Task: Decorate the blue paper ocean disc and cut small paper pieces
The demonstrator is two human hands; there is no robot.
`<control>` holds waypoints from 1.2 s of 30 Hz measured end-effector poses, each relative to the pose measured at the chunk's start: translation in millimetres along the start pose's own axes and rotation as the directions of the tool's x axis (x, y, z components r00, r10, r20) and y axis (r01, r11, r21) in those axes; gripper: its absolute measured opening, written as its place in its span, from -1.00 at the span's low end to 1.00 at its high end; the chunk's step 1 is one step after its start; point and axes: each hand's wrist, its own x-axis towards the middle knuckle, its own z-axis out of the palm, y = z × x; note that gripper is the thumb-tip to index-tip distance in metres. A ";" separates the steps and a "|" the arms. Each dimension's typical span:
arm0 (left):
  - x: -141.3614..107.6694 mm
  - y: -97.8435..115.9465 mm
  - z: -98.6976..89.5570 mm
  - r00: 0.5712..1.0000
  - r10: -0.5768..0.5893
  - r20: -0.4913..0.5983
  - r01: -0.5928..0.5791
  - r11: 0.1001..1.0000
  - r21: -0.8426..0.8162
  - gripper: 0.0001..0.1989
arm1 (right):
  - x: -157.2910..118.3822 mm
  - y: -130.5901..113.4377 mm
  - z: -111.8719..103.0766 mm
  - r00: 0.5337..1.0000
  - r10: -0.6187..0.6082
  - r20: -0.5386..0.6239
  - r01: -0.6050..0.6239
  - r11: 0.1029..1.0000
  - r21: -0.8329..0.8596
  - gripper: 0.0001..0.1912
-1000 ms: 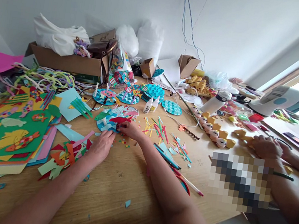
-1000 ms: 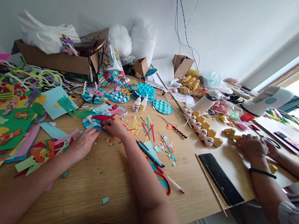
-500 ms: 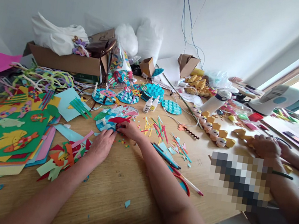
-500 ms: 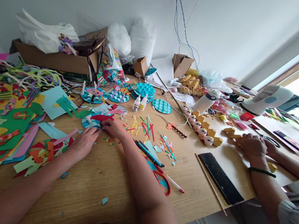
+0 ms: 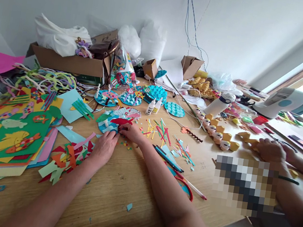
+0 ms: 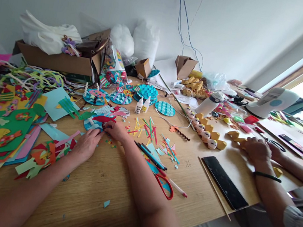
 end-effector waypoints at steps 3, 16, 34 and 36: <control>0.0 0.1 1.8 1.000 -0.009 0.001 0.009 1.000 0.001 -0.58 | -1.0 -2.2 -1.2 1.000 -0.010 0.004 0.010 1.000 -0.021 -0.92; -0.1 4.0 -3.5 0.999 -0.039 0.032 0.038 0.999 0.017 -0.60 | -5.6 -13.0 -5.4 0.999 -0.010 -0.032 0.007 0.997 -0.078 -0.93; 1.4 5.0 -9.2 0.995 -0.074 0.071 0.078 0.995 -0.063 -0.63 | -6.6 -25.4 -12.1 0.997 0.073 -0.033 -0.078 0.982 -0.173 -0.85; 1.5 5.3 -9.3 0.994 -0.076 0.073 0.081 0.995 -0.065 -0.63 | -6.3 -25.8 -11.7 0.997 0.071 -0.035 -0.077 0.977 -0.201 -0.85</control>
